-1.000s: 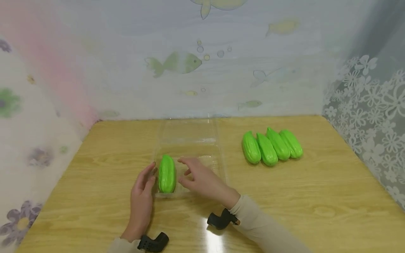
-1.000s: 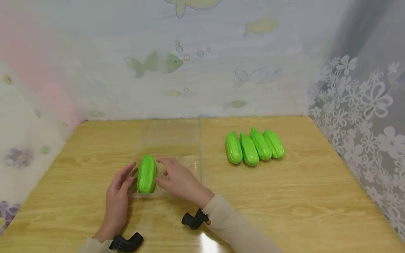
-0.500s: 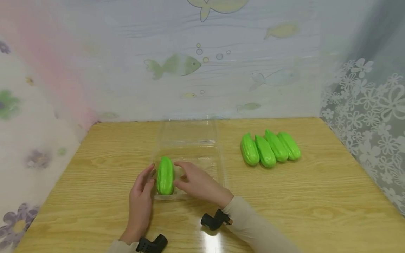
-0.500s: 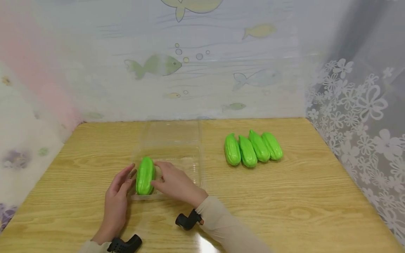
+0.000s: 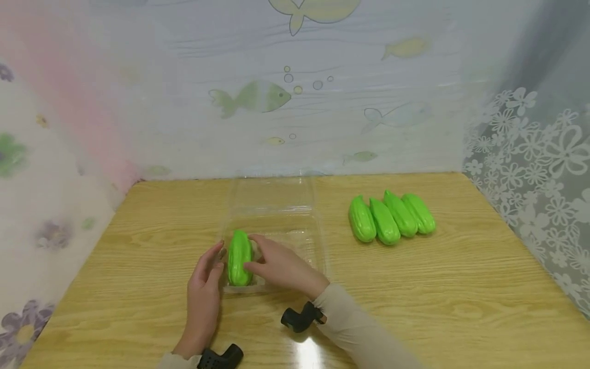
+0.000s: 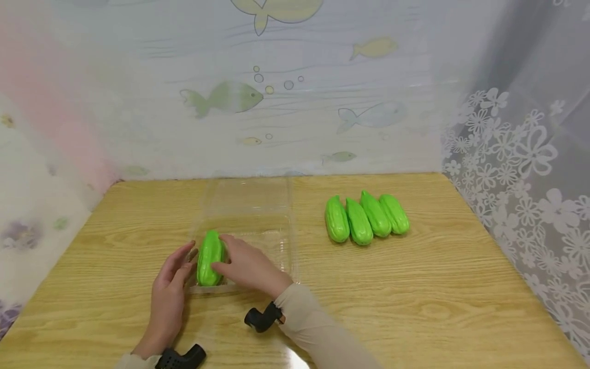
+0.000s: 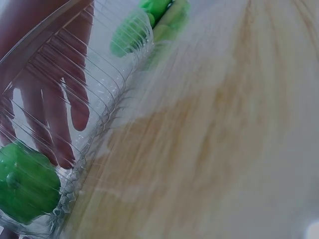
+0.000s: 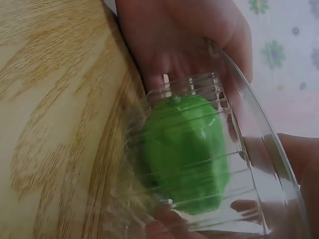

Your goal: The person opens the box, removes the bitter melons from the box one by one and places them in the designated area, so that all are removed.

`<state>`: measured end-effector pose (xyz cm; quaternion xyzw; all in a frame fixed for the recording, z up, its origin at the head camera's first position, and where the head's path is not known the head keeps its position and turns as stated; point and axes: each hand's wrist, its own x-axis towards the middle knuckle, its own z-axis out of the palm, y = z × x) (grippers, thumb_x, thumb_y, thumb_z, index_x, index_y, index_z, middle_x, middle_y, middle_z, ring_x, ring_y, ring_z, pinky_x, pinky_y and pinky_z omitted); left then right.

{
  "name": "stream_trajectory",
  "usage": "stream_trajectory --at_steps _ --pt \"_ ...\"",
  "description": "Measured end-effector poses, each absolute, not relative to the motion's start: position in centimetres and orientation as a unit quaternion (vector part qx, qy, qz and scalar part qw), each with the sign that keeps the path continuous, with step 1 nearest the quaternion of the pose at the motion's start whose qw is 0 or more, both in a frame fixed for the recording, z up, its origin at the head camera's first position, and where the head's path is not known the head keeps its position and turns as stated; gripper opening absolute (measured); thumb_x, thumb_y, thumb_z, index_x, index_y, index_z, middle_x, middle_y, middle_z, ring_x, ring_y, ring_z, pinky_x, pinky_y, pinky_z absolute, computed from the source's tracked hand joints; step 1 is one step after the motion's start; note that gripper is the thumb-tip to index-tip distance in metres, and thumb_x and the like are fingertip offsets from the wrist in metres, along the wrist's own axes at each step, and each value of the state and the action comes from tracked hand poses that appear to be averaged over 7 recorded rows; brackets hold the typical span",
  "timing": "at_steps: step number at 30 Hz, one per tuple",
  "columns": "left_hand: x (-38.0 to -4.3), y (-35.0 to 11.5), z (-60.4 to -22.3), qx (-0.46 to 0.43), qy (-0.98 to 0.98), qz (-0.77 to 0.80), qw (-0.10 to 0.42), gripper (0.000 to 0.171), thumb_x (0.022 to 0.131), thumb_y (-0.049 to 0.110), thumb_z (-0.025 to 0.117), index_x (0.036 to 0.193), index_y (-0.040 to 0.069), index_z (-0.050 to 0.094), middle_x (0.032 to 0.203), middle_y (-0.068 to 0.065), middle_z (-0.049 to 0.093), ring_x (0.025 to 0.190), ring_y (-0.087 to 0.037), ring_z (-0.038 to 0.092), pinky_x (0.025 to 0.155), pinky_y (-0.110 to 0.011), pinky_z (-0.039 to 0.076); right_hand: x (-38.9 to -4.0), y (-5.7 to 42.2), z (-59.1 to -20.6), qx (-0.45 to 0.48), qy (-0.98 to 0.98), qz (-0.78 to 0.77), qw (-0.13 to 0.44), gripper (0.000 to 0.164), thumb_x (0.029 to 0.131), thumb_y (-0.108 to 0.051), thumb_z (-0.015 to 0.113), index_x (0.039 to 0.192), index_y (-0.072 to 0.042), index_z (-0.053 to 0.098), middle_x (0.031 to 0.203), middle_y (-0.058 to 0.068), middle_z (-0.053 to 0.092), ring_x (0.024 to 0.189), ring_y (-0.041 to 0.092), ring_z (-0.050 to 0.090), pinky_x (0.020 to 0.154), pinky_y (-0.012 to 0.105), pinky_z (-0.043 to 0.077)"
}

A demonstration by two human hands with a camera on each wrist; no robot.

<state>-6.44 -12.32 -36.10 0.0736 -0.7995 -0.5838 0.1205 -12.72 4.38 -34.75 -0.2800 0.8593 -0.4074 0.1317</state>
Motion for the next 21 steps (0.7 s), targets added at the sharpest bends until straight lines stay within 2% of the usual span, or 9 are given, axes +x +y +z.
stream_trajectory --at_steps 4,9,13,17,21 --pt "-6.37 -12.25 -36.17 0.073 -0.797 -0.588 0.118 0.034 0.096 0.017 0.04 0.13 0.021 0.045 0.132 0.012 0.042 0.122 -0.008 0.037 0.096 -0.015 0.035 -12.82 3.94 -34.99 -0.282 0.862 -0.397 0.14 0.065 0.086 -0.046 0.052 0.139 -0.014 0.03 0.123 0.0 0.052 0.105 0.009 0.051 0.084 0.026 0.046" --pt "-6.33 -12.16 -36.29 0.072 -0.796 -0.59 0.114 0.034 0.096 0.017 0.04 0.13 0.021 0.045 0.132 0.012 0.042 0.123 -0.008 0.036 0.095 -0.013 0.034 -12.92 3.73 -35.08 -0.296 0.856 -0.397 0.148 0.064 0.087 -0.045 0.052 0.139 -0.017 0.028 0.122 -0.002 0.052 0.101 0.006 0.052 0.08 0.023 0.046" --pt "-6.36 -12.16 -36.35 0.072 -0.804 -0.579 0.112 0.034 0.096 0.018 0.041 0.13 0.022 0.045 0.132 0.012 0.042 0.123 -0.007 0.036 0.098 -0.019 0.034 -12.96 3.66 -35.05 -0.317 0.851 -0.394 0.143 0.064 0.087 -0.045 0.053 0.14 -0.019 0.028 0.119 0.0 0.052 0.096 0.006 0.051 0.077 0.022 0.046" --pt "-6.38 -12.35 -36.32 0.074 -0.814 -0.564 0.119 0.033 0.096 0.021 0.041 0.129 0.025 0.045 0.131 0.014 0.042 0.122 -0.006 0.035 0.101 -0.031 0.033 -12.79 3.53 -34.95 -0.314 0.843 -0.407 0.159 0.066 0.085 -0.051 0.052 0.141 -0.028 0.025 0.117 0.006 0.046 0.087 0.006 0.051 0.067 0.021 0.046" --pt "-6.48 -12.39 -36.29 0.069 -0.808 -0.572 0.123 0.033 0.096 0.023 0.041 0.129 0.025 0.046 0.131 0.013 0.042 0.122 -0.006 0.035 0.102 -0.032 0.032 -12.71 3.51 -34.91 -0.297 0.835 -0.429 0.177 0.066 0.083 -0.054 0.052 0.139 -0.037 0.023 0.121 0.009 0.04 0.086 0.006 0.052 0.063 0.02 0.046"
